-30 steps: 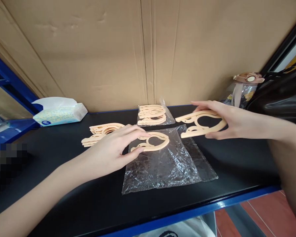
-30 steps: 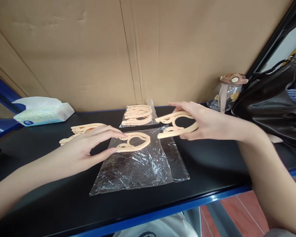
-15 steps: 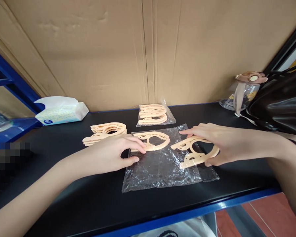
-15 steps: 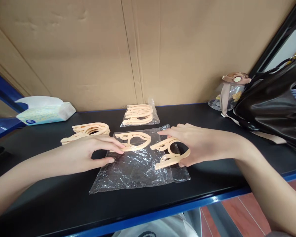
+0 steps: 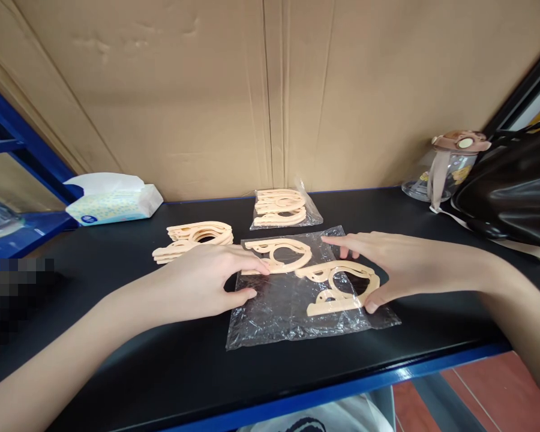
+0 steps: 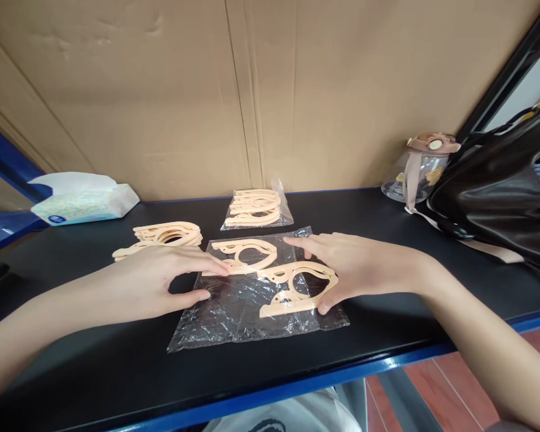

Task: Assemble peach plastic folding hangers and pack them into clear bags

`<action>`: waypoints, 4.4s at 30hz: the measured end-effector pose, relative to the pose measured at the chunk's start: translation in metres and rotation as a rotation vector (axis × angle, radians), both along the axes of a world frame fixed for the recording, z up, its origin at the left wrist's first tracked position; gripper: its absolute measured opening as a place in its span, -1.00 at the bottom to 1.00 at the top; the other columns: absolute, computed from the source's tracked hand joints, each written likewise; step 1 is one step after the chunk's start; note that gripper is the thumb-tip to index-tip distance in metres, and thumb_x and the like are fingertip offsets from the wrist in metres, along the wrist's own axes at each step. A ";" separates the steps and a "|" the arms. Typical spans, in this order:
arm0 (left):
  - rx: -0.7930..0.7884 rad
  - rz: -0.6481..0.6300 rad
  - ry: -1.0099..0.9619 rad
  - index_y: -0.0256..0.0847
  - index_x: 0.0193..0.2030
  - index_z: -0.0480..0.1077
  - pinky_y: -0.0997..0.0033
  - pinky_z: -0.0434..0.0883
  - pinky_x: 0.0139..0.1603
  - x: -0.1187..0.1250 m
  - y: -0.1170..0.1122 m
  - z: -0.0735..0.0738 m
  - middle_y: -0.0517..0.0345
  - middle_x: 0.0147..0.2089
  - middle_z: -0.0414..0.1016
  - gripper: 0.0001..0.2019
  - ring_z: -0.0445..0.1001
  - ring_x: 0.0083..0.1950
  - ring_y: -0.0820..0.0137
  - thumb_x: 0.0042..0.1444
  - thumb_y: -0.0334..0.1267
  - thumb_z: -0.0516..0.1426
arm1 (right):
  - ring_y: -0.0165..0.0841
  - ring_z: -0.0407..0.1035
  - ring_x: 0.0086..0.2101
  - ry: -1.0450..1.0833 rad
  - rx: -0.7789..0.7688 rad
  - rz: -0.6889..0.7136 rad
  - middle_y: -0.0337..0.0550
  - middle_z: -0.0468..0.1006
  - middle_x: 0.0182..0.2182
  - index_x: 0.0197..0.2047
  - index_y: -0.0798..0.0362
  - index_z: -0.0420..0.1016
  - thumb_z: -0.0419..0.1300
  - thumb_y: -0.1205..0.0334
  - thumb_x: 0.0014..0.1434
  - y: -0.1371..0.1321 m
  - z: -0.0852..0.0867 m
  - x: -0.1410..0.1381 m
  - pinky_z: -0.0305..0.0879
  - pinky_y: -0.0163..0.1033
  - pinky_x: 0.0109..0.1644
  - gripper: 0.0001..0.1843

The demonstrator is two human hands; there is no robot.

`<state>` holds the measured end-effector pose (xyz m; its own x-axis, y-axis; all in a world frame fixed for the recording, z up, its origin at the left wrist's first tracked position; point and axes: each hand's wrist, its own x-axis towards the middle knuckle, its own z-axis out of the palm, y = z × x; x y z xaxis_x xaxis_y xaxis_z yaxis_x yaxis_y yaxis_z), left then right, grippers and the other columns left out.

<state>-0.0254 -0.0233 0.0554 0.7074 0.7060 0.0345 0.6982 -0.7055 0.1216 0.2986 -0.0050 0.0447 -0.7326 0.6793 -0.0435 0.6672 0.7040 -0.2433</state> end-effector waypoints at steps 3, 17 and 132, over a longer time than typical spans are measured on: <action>0.017 -0.025 -0.010 0.10 0.07 0.44 0.34 0.44 -0.04 0.000 0.000 0.000 0.32 0.07 0.52 -0.63 0.51 0.02 0.30 0.12 -0.27 0.12 | -0.09 0.40 0.03 0.034 -0.036 0.021 -0.16 0.40 0.16 0.40 -0.22 -0.07 0.38 0.05 -0.08 0.002 0.002 0.006 0.44 -0.11 -0.09 0.06; -0.172 0.053 0.056 0.21 0.20 0.29 0.31 0.31 0.09 0.006 -0.003 0.008 0.36 0.20 0.38 -0.36 0.35 0.17 0.20 -0.06 0.17 0.25 | -0.29 0.37 -0.35 0.117 -0.325 -0.012 -0.29 0.43 -0.35 0.41 -0.28 -0.21 0.27 -0.17 0.04 -0.006 0.002 -0.031 0.29 -0.22 -0.28 0.01; -0.104 0.609 -0.005 -0.22 0.17 0.31 0.12 0.38 -0.03 -0.105 0.067 0.014 -0.01 0.14 0.41 -0.17 0.42 0.08 0.02 -0.22 0.26 0.18 | -0.41 0.26 -0.53 0.450 -0.018 -0.369 -0.41 0.40 -0.55 0.30 -0.09 0.05 0.13 0.06 0.22 0.013 -0.019 -0.031 0.21 -0.27 -0.38 -0.38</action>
